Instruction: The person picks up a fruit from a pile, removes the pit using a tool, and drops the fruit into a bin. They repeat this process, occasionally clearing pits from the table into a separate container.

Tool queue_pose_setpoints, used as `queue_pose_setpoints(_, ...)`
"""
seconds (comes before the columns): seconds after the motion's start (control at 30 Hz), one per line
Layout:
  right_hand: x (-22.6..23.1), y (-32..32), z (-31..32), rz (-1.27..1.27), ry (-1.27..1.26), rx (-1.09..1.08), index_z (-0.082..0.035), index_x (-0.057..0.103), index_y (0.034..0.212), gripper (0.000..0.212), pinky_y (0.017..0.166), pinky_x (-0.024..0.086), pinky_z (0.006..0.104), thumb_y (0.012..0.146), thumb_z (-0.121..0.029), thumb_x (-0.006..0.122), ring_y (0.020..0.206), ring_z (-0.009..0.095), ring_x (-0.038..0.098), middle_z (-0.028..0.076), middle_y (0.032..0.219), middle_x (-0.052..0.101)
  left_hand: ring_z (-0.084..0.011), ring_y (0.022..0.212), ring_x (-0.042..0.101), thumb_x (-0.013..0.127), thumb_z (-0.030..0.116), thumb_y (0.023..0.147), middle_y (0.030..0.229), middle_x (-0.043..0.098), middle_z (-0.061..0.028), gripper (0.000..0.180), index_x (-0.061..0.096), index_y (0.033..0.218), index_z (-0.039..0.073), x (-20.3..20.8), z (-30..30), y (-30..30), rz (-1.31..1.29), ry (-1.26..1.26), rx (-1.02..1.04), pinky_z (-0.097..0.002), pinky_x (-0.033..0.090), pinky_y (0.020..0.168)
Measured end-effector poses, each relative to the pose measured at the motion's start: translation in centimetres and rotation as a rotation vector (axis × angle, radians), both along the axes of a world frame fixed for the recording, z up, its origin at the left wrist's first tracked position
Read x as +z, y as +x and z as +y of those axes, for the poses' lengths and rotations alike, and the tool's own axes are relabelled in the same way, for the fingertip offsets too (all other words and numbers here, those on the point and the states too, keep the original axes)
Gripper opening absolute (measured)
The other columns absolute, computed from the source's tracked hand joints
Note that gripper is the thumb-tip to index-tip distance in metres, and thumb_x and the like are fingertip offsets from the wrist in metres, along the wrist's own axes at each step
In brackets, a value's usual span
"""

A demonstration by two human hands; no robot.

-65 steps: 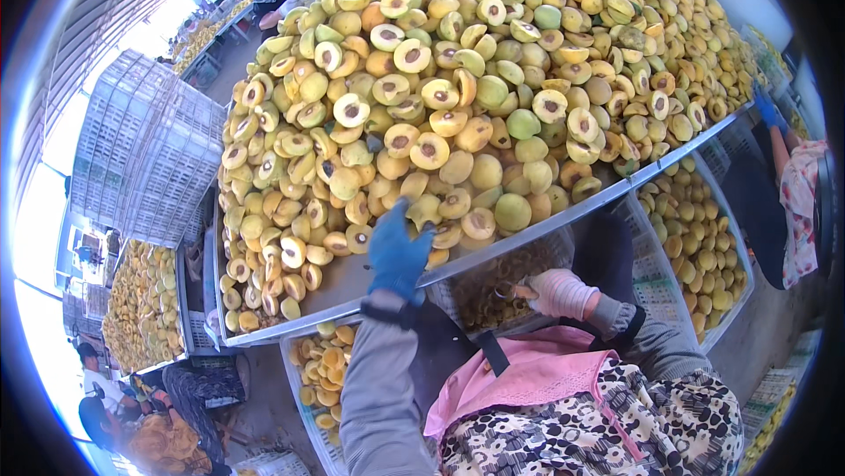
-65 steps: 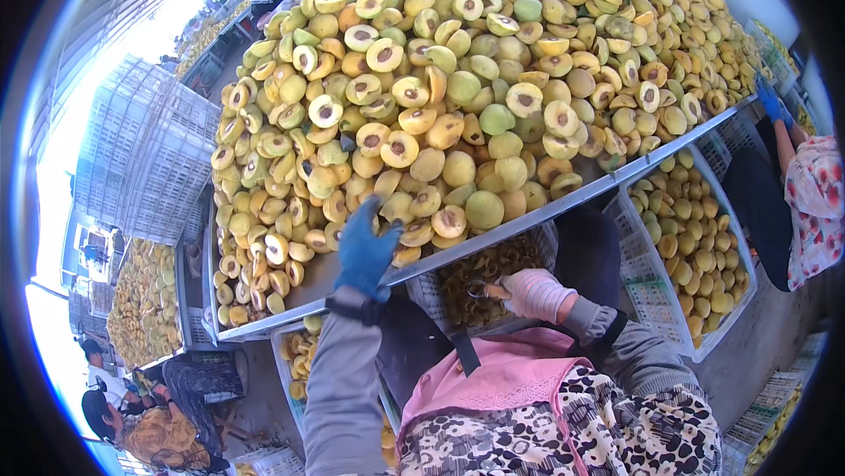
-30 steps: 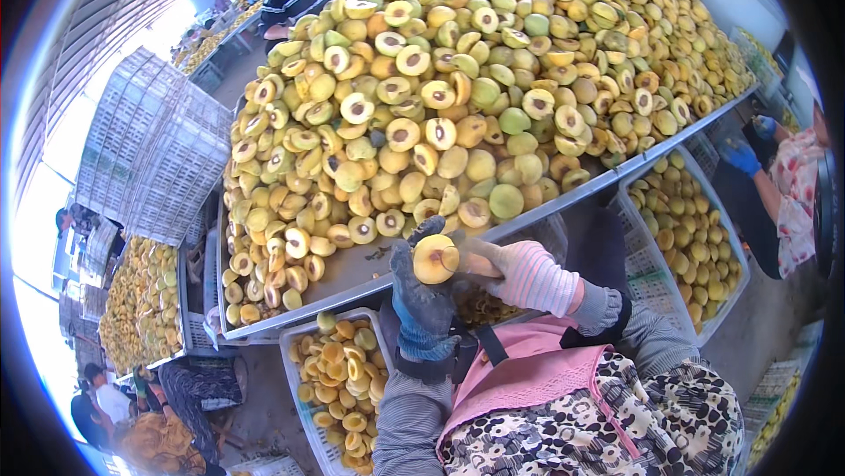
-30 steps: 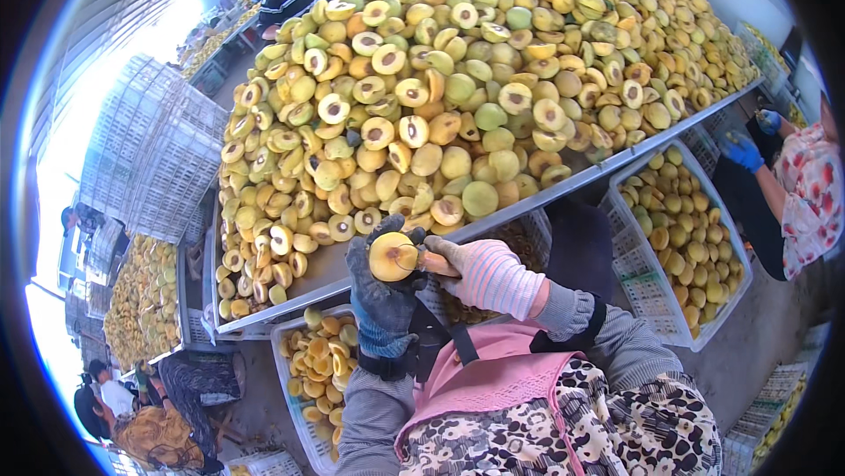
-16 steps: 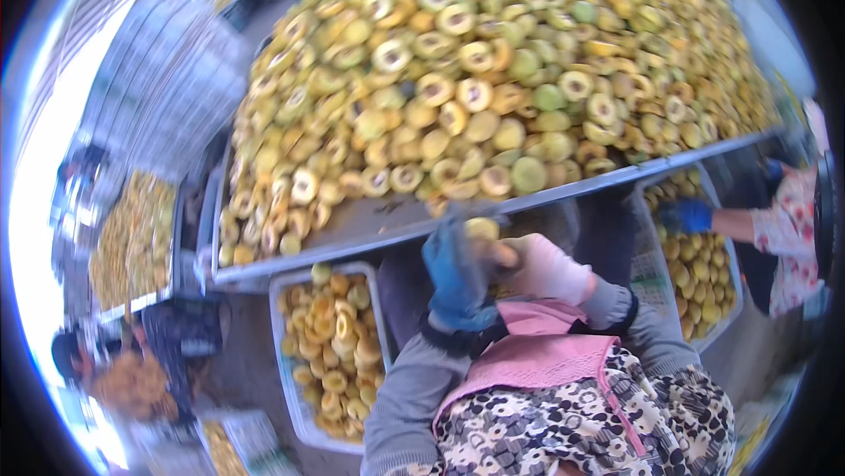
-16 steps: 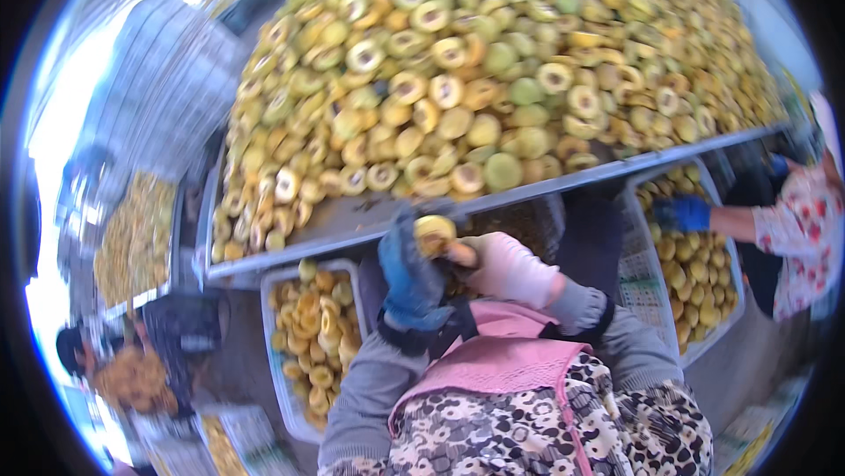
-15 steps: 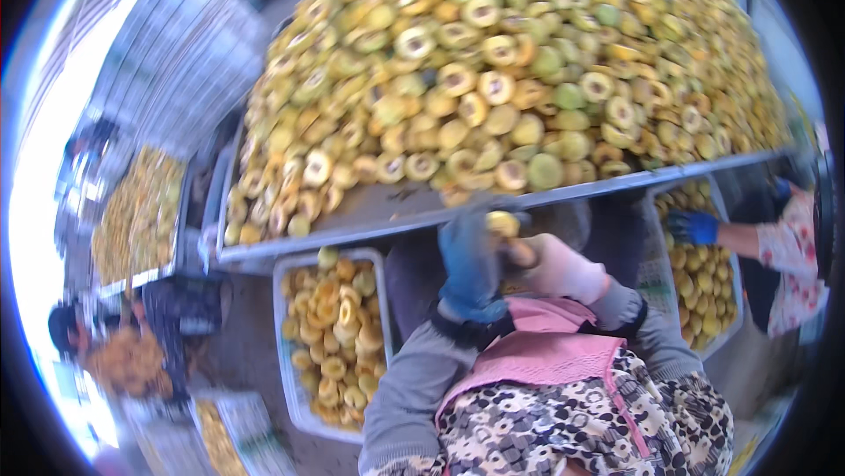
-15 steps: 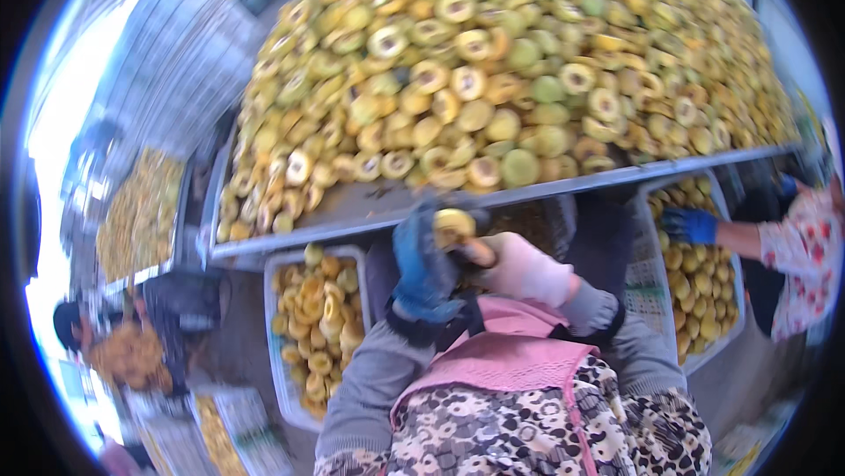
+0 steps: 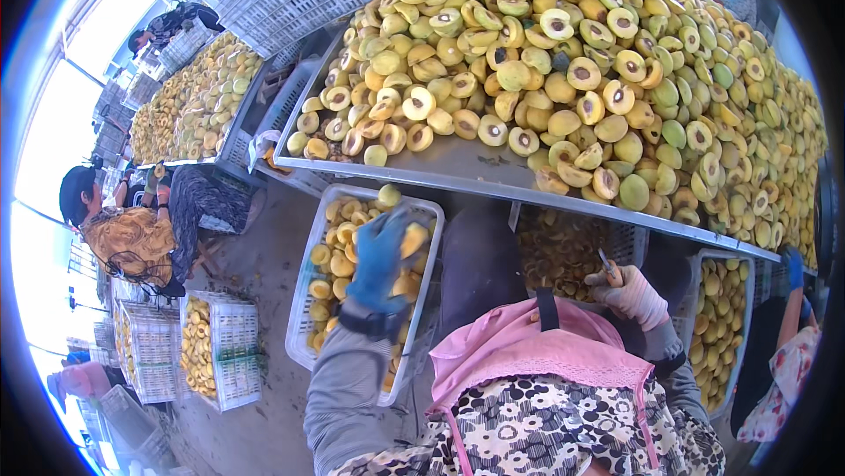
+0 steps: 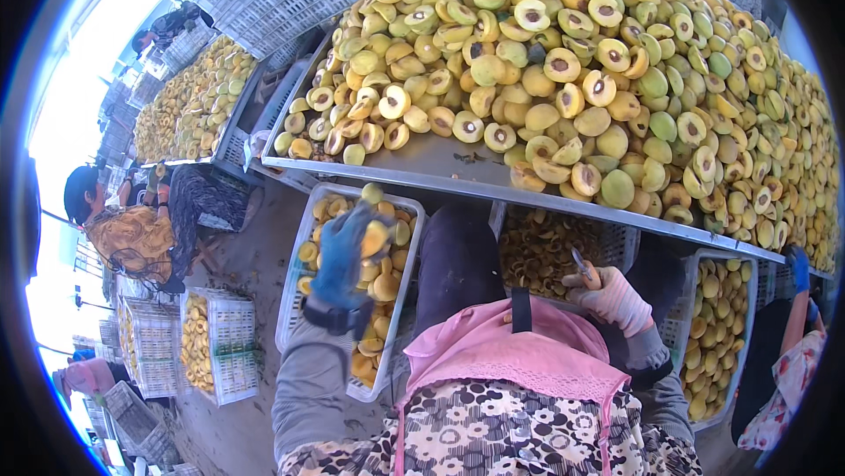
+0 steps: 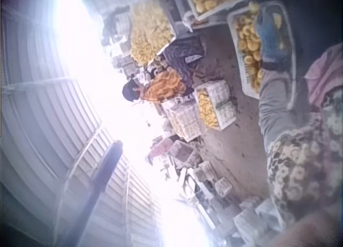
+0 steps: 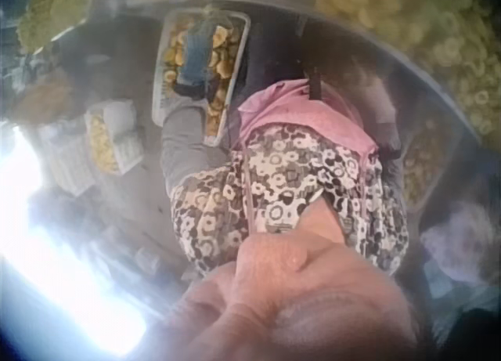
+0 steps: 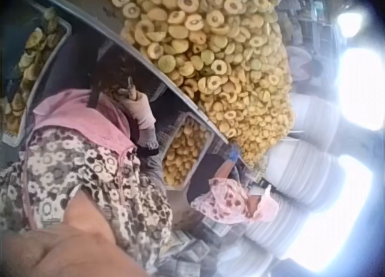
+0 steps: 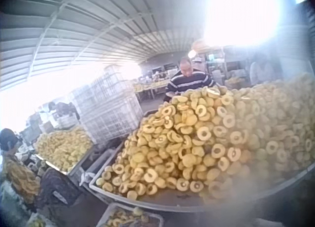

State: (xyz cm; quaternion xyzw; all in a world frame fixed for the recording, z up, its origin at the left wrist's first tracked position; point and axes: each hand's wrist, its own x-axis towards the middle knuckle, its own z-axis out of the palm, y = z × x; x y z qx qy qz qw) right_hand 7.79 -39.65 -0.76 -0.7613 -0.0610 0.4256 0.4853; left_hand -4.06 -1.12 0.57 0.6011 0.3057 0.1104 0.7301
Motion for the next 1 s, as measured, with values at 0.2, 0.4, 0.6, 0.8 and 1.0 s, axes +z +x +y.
queue_pose_setpoints(0.2, -2.2, 0.6, -0.7, 0.046, -0.218, -0.022, -0.003, 0.070, 0.110, 0.031, 0.044, 0.038, 0.0220, 0.080, -0.012, 0.066, 0.046, 0.006, 0.046, -0.003, 0.063, 0.056, -0.0382, 0.101, 0.060, 0.069, 0.044, 0.080, 0.112, 0.063, -0.0173, 0.052, 0.063, 0.119, 0.011, -7.5, 6.4, -5.7, 0.900, 1.227, -0.289, -0.0470, 0.048, 0.086)
queue_pose_setpoints(0.4, -3.2, 0.6, 1.3, 0.064, -0.255, -0.059, -0.005, 0.071, 0.104, 0.026, 0.041, 0.036, 0.0221, 0.080, -0.012, 0.065, 0.044, 0.006, 0.046, -0.003, 0.062, 0.056, -0.0452, 0.122, 0.047, 0.068, 0.058, 0.077, 0.133, 0.050, -0.0262, 0.079, 0.047, 0.135, 0.010, -14.2, 10.1, 5.4, 0.739, 1.154, -0.077, -0.0522, 0.040, 0.100)
queue_pose_setpoints(0.6, -5.0, -0.3, 1.1, 0.042, -0.290, -0.022, -0.007, 0.073, 0.105, 0.028, 0.046, 0.039, 0.0225, 0.078, -0.011, 0.068, 0.050, 0.006, 0.050, -0.003, 0.065, 0.060, -0.0367, 0.114, 0.057, 0.060, 0.051, 0.084, 0.119, 0.060, -0.0166, 0.055, 0.061, 0.121, 0.011, -20.3, 13.2, 9.2, 0.938, 1.106, -0.006, -0.0516, 0.047, 0.092)
queue_pose_setpoints(0.8, -4.6, 0.4, 2.7, -0.004, -0.355, 0.003, -0.005, 0.073, 0.106, 0.030, 0.048, 0.041, 0.0230, 0.076, -0.012, 0.069, 0.050, 0.006, 0.050, -0.002, 0.065, 0.060, -0.0402, 0.127, 0.044, 0.069, 0.040, 0.079, 0.138, 0.047, -0.0186, 0.052, 0.054, 0.127, 0.023, -21.0, 19.4, 1.6, 0.863, 1.360, -0.055, -0.0539, 0.038, 0.100)
queue_pose_setpoints(1.0, -4.5, 0.4, 4.3, -0.016, -0.416, 0.097, -0.001, 0.072, 0.105, 0.032, 0.061, 0.047, 0.0264, 0.076, -0.015, 0.068, 0.066, 0.010, 0.057, 0.004, 0.078, 0.068, -0.0449, 0.139, 0.029, 0.057, 0.051, 0.087, 0.152, 0.030, -0.0250, 0.070, 0.042, 0.145, 0.016, -19.5, 17.1, 2.7, 0.867, 1.361, -0.056, -0.0616, 0.021, 0.111)
